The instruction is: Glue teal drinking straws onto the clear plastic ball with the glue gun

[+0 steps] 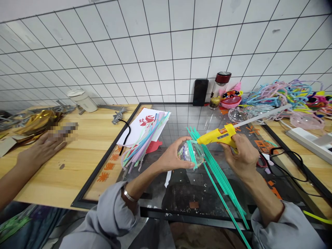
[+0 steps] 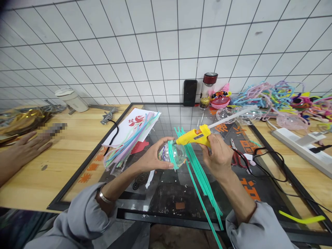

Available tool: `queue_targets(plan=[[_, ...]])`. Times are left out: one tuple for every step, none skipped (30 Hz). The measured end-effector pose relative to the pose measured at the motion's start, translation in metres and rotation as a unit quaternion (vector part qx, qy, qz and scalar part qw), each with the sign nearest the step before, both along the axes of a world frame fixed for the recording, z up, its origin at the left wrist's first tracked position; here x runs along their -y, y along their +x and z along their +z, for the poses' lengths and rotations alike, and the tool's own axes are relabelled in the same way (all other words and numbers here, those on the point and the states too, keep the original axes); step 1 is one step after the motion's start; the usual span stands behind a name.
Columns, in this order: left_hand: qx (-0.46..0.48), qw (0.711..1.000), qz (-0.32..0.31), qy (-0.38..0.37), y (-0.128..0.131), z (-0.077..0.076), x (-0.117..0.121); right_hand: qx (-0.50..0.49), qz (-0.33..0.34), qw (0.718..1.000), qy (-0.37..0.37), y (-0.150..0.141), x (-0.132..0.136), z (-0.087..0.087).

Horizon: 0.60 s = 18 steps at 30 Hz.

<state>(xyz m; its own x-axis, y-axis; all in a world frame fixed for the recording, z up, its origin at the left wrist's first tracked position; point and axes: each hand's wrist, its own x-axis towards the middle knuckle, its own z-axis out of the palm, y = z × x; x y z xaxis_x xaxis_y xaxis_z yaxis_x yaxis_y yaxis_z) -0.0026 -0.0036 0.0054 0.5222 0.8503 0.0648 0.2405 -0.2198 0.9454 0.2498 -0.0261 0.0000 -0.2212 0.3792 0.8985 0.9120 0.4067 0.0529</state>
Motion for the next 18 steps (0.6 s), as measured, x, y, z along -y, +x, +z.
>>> queue_targets(plan=[[0.0, 1.0, 0.0, 0.0, -0.0001, -0.0001, 0.0, 0.001, 0.001, 1.0, 0.001, 0.0001, -0.0001, -0.0003], [-0.002, 1.0, -0.001, 0.0, -0.0002, -0.0002, 0.0, 0.003, 0.001, 1.0, 0.003, 0.0004, -0.0002, -0.0008], [-0.004, 1.0, -0.001, 0.0, -0.0002, -0.0002, 0.0, 0.006, 0.001, 1.0, 0.005, 0.0007, -0.0004, -0.0013], [-0.005, 1.0, -0.002, -0.001, -0.0003, -0.0002, 0.0, 0.009, 0.0, 1.0, 0.008, 0.0011, -0.0006, -0.002], [-0.007, 1.0, -0.002, -0.001, -0.0003, -0.0001, 0.0001, 0.012, -0.003, 1.0, 0.011, 0.0014, -0.0008, -0.0026], [-0.007, 1.0, -0.003, -0.002, -0.0003, 0.0002, 0.0002, 0.014, -0.006, 1.0, 0.013, 0.0016, -0.001, -0.0031], [-0.007, 1.0, -0.002, -0.002, -0.0003, 0.0005, 0.0002, 0.016, -0.01, 1.0, 0.013, 0.0018, -0.0012, -0.0036], [-0.007, 1.0, -0.002, -0.001, -0.0002, 0.001, 0.0003, 0.016, -0.015, 1.0, 0.013, 0.0018, -0.0013, -0.0039], [-0.007, 1.0, -0.001, 0.0, -0.0001, 0.0014, 0.0004, 0.015, -0.02, 1.0, 0.011, 0.0016, -0.0013, -0.004], [-0.008, 1.0, 0.0, 0.001, -0.0001, 0.0018, 0.0004, 0.015, -0.023, 1.0, 0.009, 0.0014, -0.0013, -0.0041], [-0.009, 1.0, 0.001, 0.001, -0.0001, 0.002, 0.0004, 0.015, -0.024, 1.0, 0.008, 0.0011, -0.0013, -0.004], [-0.01, 1.0, 0.001, 0.001, -0.0001, 0.0021, 0.0003, 0.015, -0.024, 1.0, 0.008, 0.0009, -0.0012, -0.0039], [-0.011, 1.0, 0.001, 0.001, -0.0002, 0.0019, 0.0002, 0.016, -0.023, 1.0, 0.008, 0.0006, -0.0012, -0.0037], [-0.011, 1.0, 0.0, 0.001, -0.0003, 0.0015, 0.0, 0.016, -0.022, 1.0, 0.008, 0.0004, -0.0012, -0.0035], [-0.01, 1.0, -0.002, 0.003, -0.0004, 0.0008, -0.0003, 0.015, -0.022, 1.0, 0.008, 0.0003, -0.0011, -0.0031], [-0.009, 1.0, -0.003, 0.004, -0.0005, 0.0, -0.0006, 0.013, -0.02, 1.0, 0.007, 0.0002, -0.0011, -0.0026], [-0.008, 1.0, -0.004, 0.007, -0.0006, -0.0009, -0.0009, 0.011, -0.018, 1.0, 0.007, 0.0001, -0.0011, -0.002], [-0.007, 1.0, -0.005, 0.009, -0.0006, -0.0017, -0.0011, 0.01, -0.015, 1.0, 0.008, 0.0, -0.001, -0.0012]])
